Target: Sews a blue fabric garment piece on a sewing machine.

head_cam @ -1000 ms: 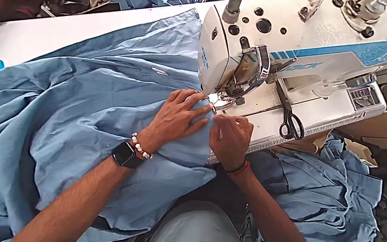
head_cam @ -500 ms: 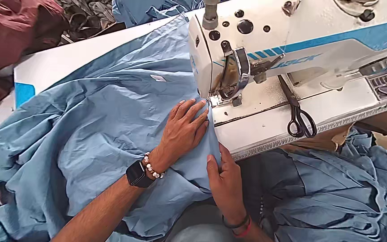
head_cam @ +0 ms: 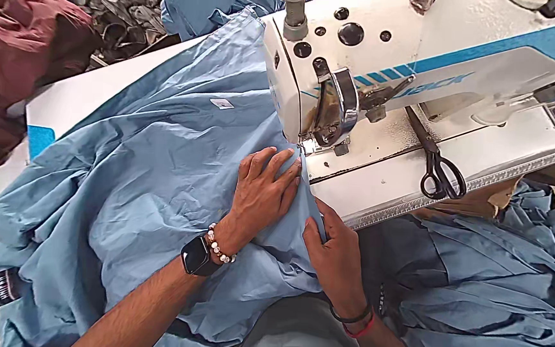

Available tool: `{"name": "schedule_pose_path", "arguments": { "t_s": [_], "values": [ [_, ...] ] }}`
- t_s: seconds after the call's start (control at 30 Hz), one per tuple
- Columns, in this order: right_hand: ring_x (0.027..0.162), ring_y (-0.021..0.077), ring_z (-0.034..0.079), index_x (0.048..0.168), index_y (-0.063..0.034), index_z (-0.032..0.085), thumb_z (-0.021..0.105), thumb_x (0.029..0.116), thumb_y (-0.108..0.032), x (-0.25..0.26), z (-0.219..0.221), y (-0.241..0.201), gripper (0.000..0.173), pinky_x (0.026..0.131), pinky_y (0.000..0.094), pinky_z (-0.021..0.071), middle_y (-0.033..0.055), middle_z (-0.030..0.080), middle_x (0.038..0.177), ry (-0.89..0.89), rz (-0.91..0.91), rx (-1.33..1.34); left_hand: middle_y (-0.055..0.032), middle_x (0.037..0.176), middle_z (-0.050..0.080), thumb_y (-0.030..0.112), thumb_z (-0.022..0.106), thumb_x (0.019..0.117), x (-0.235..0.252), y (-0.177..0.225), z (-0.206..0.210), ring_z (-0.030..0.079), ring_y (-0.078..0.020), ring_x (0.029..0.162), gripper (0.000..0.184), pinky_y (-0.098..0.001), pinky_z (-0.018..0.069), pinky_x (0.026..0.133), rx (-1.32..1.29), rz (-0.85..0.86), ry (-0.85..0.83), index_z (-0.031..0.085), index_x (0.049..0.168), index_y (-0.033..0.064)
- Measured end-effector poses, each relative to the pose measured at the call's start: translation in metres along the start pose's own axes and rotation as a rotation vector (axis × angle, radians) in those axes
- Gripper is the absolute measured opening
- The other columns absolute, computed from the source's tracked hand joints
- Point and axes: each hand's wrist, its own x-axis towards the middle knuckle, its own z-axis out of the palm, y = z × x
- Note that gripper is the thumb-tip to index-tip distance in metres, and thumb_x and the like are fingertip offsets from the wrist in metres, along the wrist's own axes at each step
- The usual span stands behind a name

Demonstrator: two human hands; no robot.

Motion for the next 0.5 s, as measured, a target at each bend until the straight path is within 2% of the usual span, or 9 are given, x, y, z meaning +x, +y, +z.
{"name": "schedule_pose_path", "arguments": {
  "t_s": [0.07,0.17,0.3,0.37,0.43,0.5],
  "values": [
    [0.056,0.0019,0.058,0.132,-0.0047,0.069,0.061,0.094,-0.017,0.001,0.001,0.0,0.04,0.05,0.0233,0.0508,-0.003,0.072,0.078,0.016,-0.007,-0.01,-0.0022,0.147,0.058,0.036,0.045,0.1053,0.003,-0.006,0.001,0.046,-0.0282,0.139,0.04,-0.0495,0.0307,0.115,-0.007,0.026,0.017,0.07,0.134,0.0249],
    [0.065,0.003,0.064,0.132,-0.0071,0.069,0.061,0.0928,-0.019,0.002,0.001,0.0,0.042,0.057,0.0251,0.0554,-0.0014,0.075,0.088,0.008,0.009,-0.057,-0.0023,0.145,0.06,0.035,0.046,0.1052,0.004,-0.005,0.001,0.047,-0.0284,0.137,0.038,-0.0492,0.0316,0.114,0.028,0.036,0.036,0.071,0.133,0.0246],
    [0.052,0.003,0.057,0.133,-0.0076,0.069,0.059,0.0954,-0.02,0.003,0.0,-0.001,0.041,0.047,0.0248,0.0496,-0.0034,0.07,0.073,0.016,-0.032,-0.115,-0.0002,0.149,0.057,0.034,0.046,0.1041,-0.003,0.01,0.003,0.045,-0.0279,0.139,0.039,-0.0497,0.031,0.115,0.052,-0.052,0.027,0.069,0.135,0.0252],
    [0.048,0.0025,0.051,0.134,-0.0079,0.069,0.057,0.0964,-0.02,0.003,-0.001,0.0,0.041,0.044,0.0245,0.0459,-0.0053,0.066,0.067,0.013,-0.043,-0.133,-0.0016,0.147,0.058,0.034,0.047,0.1039,-0.002,0.004,0.002,0.045,-0.0283,0.139,0.038,-0.0497,0.0314,0.115,0.007,-0.016,0.02,0.07,0.133,0.0245],
    [0.044,0.0025,0.041,0.135,-0.0057,0.067,0.057,0.0964,-0.018,0.004,-0.001,0.002,0.042,0.041,0.0234,0.0381,-0.0083,0.053,0.057,0.01,-0.058,-0.125,-0.0025,0.144,0.06,0.034,0.048,0.1037,0.002,-0.005,0.001,0.047,-0.0284,0.136,0.038,-0.0492,0.0319,0.113,-0.014,0.048,0.033,0.071,0.132,0.0251],
    [0.044,0.0024,0.039,0.137,-0.0052,0.066,0.057,0.0964,-0.017,0.005,-0.002,0.004,0.043,0.041,0.023,0.0367,-0.0092,0.05,0.056,-0.002,-0.058,-0.126,-0.0025,0.143,0.061,0.033,0.049,0.1037,0.003,-0.004,0.0,0.048,-0.0283,0.135,0.037,-0.0485,0.0325,0.112,0.013,0.064,0.044,0.072,0.131,0.0241]
  ]
}}
